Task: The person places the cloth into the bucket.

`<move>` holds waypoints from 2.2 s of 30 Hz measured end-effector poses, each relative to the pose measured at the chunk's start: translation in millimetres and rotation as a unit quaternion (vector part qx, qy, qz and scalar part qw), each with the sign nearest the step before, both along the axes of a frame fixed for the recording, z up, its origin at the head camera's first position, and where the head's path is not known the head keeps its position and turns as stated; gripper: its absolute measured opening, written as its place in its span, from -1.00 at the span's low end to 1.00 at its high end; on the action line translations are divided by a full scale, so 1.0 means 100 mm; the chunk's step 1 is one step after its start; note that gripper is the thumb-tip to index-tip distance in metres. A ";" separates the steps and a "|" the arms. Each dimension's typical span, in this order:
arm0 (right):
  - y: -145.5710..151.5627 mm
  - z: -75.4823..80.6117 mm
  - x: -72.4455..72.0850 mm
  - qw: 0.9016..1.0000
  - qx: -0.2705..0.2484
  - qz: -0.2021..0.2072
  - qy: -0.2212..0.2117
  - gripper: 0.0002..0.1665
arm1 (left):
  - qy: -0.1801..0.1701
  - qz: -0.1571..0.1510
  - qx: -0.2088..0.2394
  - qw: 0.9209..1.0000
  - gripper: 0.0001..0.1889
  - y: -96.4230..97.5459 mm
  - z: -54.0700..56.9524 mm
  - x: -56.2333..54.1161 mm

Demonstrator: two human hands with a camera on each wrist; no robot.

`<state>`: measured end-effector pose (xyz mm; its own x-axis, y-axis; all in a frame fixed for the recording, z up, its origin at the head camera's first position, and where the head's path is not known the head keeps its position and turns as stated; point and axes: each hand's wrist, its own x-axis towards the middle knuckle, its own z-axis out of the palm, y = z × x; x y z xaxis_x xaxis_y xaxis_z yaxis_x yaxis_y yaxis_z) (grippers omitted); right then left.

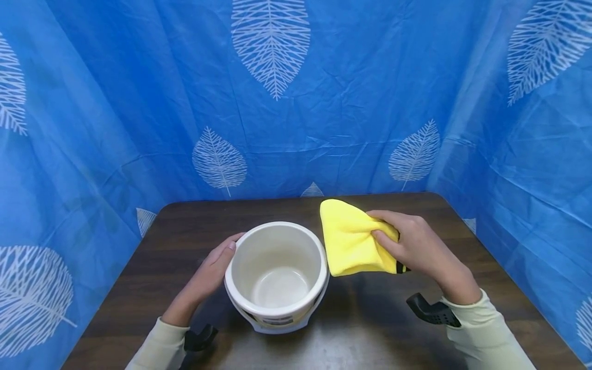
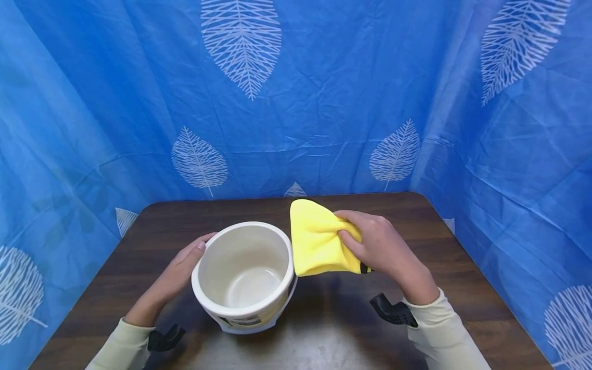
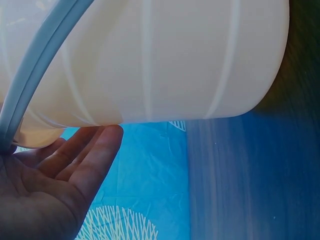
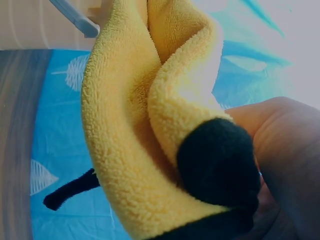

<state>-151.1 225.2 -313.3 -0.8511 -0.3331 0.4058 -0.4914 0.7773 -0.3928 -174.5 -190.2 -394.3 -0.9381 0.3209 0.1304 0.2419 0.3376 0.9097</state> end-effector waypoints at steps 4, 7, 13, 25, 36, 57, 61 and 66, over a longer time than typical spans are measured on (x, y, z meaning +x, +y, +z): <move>-0.02 0.01 -0.01 1.000 0.002 0.007 0.006 -0.51 | 0.000 -0.002 0.003 1.000 -0.49 0.00 0.00 0.00; -0.03 0.02 -0.03 1.000 0.005 0.012 0.015 -0.52 | -0.001 -0.001 0.003 1.000 -0.49 0.00 0.00 0.00; -0.06 0.04 -0.03 1.000 0.004 0.022 0.012 -0.52 | -0.005 -0.001 0.004 1.000 -0.49 0.00 0.02 0.01; -0.13 0.11 -0.04 0.999 0.008 0.028 0.021 -0.53 | 0.001 -0.001 0.002 1.000 -0.49 0.00 0.01 0.02; -0.23 0.14 -0.07 0.999 -0.008 0.041 0.006 -0.55 | 0.001 0.006 -0.009 1.000 -0.49 0.00 0.01 0.02; -0.41 0.07 -0.12 0.998 -0.022 0.063 -0.002 -0.55 | 0.006 -0.005 0.001 1.000 -0.49 0.01 -0.01 -0.01; -0.46 0.06 -0.13 0.998 -0.023 0.066 -0.001 -0.55 | 0.005 -0.005 0.001 1.000 -0.50 0.00 -0.01 -0.01; -0.52 0.06 -0.13 0.997 -0.020 0.069 0.003 -0.53 | 0.007 -0.006 0.003 1.000 -0.50 0.01 0.00 -0.02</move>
<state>-164.4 173.1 -307.2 -0.7962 -0.4299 0.4257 -0.5945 0.6866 -0.4185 -176.0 -189.6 -394.6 -0.9325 0.3304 0.1456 0.2583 0.3289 0.9083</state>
